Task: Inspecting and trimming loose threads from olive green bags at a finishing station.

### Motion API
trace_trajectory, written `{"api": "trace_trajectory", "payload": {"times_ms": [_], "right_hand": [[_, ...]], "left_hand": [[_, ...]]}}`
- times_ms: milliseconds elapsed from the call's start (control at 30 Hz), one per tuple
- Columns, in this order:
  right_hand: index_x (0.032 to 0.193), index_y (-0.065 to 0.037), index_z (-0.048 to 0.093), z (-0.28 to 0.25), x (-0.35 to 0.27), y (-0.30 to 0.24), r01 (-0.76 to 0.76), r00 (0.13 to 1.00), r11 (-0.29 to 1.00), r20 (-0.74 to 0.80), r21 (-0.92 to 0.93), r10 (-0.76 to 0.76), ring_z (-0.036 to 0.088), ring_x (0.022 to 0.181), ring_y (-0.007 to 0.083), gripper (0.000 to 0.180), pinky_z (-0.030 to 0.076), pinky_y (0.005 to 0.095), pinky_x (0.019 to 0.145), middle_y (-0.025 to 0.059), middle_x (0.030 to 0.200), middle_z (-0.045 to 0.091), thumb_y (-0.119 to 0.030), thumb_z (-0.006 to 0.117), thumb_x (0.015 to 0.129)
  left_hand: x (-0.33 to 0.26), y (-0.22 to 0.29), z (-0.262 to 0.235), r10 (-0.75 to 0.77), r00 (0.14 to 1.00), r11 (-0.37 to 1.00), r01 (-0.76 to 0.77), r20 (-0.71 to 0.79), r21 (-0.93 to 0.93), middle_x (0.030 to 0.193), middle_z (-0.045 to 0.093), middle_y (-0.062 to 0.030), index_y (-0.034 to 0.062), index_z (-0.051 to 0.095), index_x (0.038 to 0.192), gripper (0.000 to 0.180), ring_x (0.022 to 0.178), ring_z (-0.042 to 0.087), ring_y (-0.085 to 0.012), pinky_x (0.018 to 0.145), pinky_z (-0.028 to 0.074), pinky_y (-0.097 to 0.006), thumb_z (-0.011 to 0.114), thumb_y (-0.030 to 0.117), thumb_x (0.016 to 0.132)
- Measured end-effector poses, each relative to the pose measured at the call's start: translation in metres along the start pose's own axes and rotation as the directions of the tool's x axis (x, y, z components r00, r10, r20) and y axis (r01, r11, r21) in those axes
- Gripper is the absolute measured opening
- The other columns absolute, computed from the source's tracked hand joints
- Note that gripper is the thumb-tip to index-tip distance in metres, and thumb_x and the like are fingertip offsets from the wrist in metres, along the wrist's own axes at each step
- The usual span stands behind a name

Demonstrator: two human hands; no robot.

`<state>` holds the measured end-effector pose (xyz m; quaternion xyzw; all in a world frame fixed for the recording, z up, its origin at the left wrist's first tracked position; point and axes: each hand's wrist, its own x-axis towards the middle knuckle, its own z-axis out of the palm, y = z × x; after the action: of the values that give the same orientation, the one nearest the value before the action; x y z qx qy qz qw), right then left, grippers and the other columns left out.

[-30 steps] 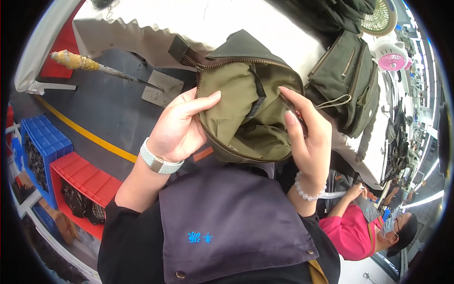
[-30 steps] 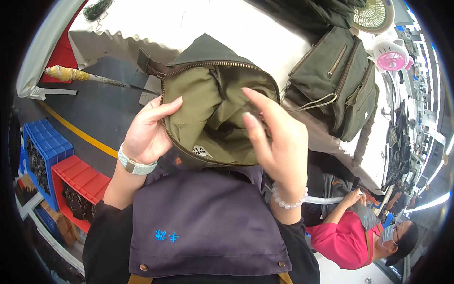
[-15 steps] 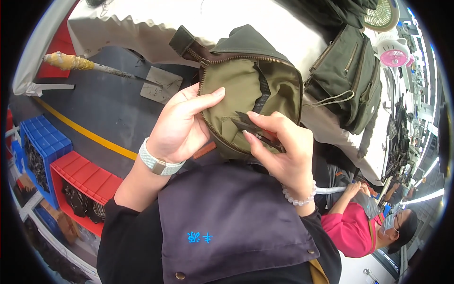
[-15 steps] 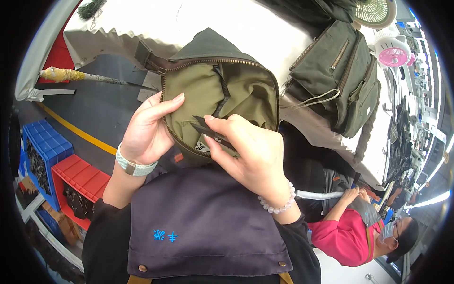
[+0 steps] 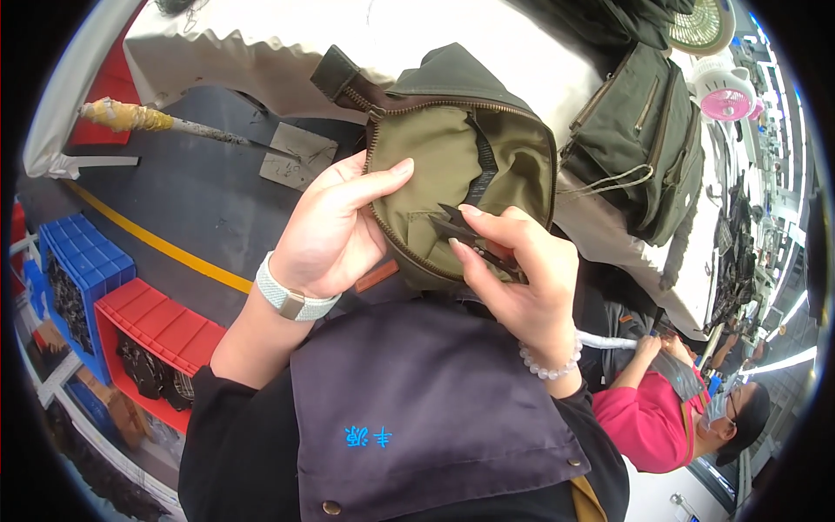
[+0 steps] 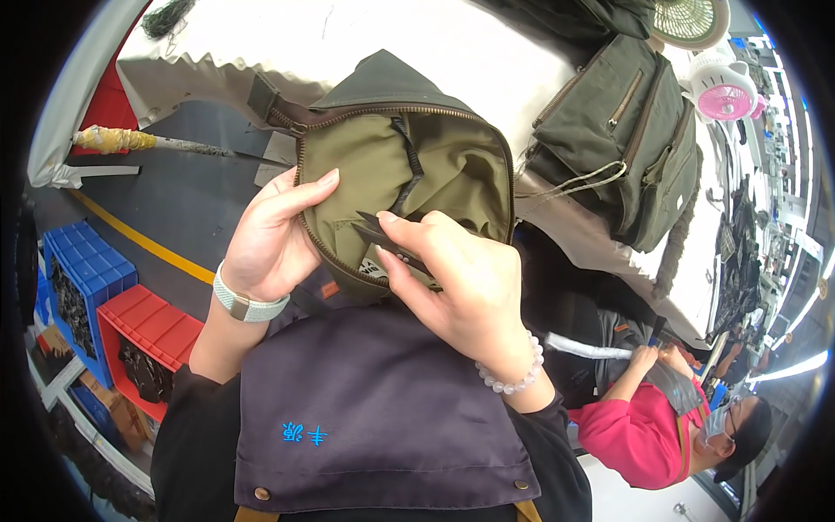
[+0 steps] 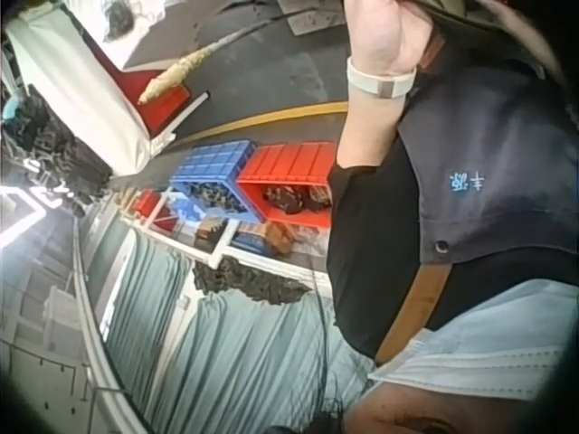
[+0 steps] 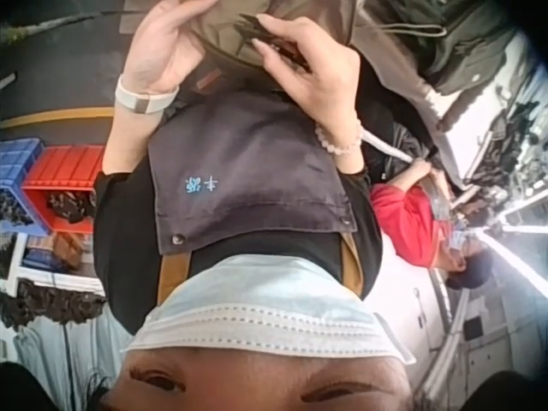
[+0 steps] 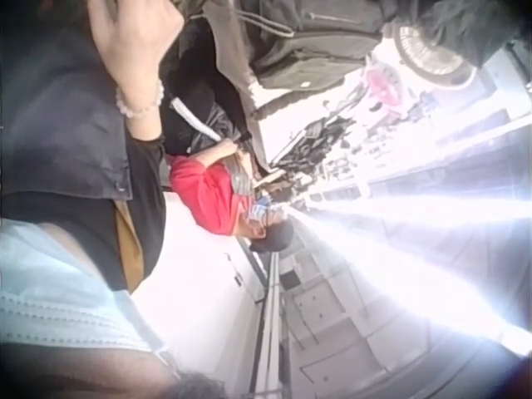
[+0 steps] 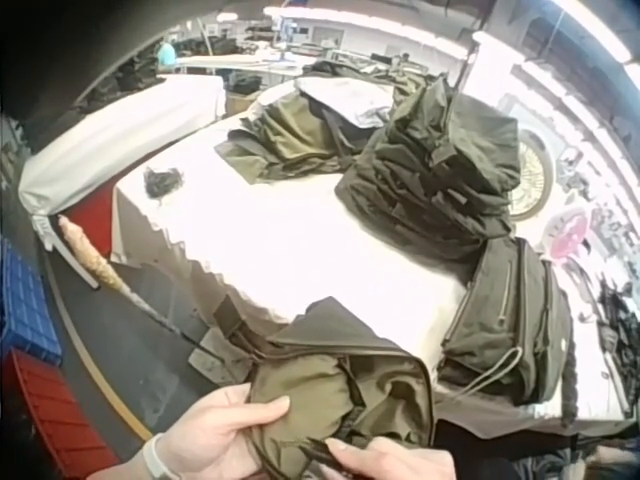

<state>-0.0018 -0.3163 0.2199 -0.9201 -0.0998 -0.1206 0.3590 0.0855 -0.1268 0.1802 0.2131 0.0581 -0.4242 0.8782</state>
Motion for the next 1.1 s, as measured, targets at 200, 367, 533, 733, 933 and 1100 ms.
{"api": "trace_trajectory", "payload": {"times_ms": [200, 367, 533, 733, 933, 1100], "right_hand": [[0.109, -0.007, 0.069, 0.001, 0.001, 0.001, -0.002, 1.0, 1.0, 0.019, -0.021, 0.002, 0.062, 0.058, 0.0191, 0.033, 0.047, 0.03, 0.051, 0.0046, 0.076, 0.063, -0.004, 0.079, 0.078], [0.109, -0.007, 0.069, 0.002, 0.002, 0.002, -0.024, 0.999, 1.0, 0.032, -0.001, 0.024, 0.062, 0.06, 0.0193, 0.032, 0.048, 0.0304, 0.052, 0.0046, 0.076, 0.063, -0.004, 0.079, 0.078], [0.115, -0.005, 0.069, 0.006, 0.003, 0.0, -0.111, 0.994, 0.967, 0.016, 0.232, 0.11, 0.06, 0.06, 0.0132, 0.036, 0.047, 0.0262, 0.054, 0.0046, 0.078, 0.064, -0.006, 0.081, 0.08], [0.112, -0.005, 0.071, -0.004, 0.0, 0.006, -0.158, 0.987, 0.972, 0.065, 0.172, 0.148, 0.063, 0.062, 0.0137, 0.033, 0.05, 0.0247, 0.056, 0.0055, 0.081, 0.067, -0.006, 0.081, 0.08], [0.11, -0.005, 0.071, -0.005, 0.002, 0.005, -0.163, 0.984, 0.977, 0.088, 0.138, 0.152, 0.068, 0.065, 0.0169, 0.031, 0.053, 0.0263, 0.057, 0.0062, 0.083, 0.069, -0.006, 0.08, 0.08], [0.11, -0.005, 0.071, -0.006, 0.004, 0.006, -0.151, 0.985, 0.979, 0.099, 0.134, 0.139, 0.07, 0.068, 0.0183, 0.031, 0.054, 0.0277, 0.058, 0.0066, 0.084, 0.069, -0.007, 0.08, 0.08]], "left_hand": [[0.001, -0.003, 0.0, 0.019, 1.0, 1.0, -0.018, -0.025, 0.012, 0.13, 0.063, -0.0154, -0.0044, 0.051, 0.135, 0.033, 0.115, 0.066, -0.0233, 0.099, 0.055, -0.038, 0.048, 0.008, 0.105], [0.001, -0.004, -0.002, 0.011, 0.999, 1.0, -0.01, -0.032, 0.003, 0.129, 0.063, -0.0152, -0.0044, 0.052, 0.134, 0.033, 0.115, 0.065, -0.0231, 0.1, 0.054, -0.037, 0.05, 0.008, 0.104], [0.003, -0.009, -0.003, 0.013, 1.0, 1.0, -0.013, -0.018, 0.009, 0.13, 0.063, -0.0151, -0.0046, 0.052, 0.134, 0.033, 0.116, 0.065, -0.023, 0.1, 0.053, -0.037, 0.052, 0.008, 0.104], [0.003, -0.004, -0.001, -0.004, 1.0, 1.0, 0.004, -0.025, -0.001, 0.129, 0.063, -0.0154, -0.0045, 0.052, 0.134, 0.032, 0.116, 0.064, -0.0233, 0.101, 0.053, -0.038, 0.051, 0.008, 0.104], [0.004, -0.006, -0.002, 0.006, 1.0, 1.0, -0.006, -0.027, 0.007, 0.129, 0.063, -0.0153, -0.0053, 0.052, 0.134, 0.032, 0.115, 0.065, -0.0232, 0.1, 0.054, -0.037, 0.051, 0.008, 0.104], [0.005, -0.006, -0.001, 0.007, 0.999, 0.999, -0.005, -0.051, 0.038, 0.13, 0.063, -0.0158, -0.0047, 0.051, 0.135, 0.033, 0.115, 0.066, -0.0239, 0.099, 0.055, -0.038, 0.049, 0.008, 0.104]]}}
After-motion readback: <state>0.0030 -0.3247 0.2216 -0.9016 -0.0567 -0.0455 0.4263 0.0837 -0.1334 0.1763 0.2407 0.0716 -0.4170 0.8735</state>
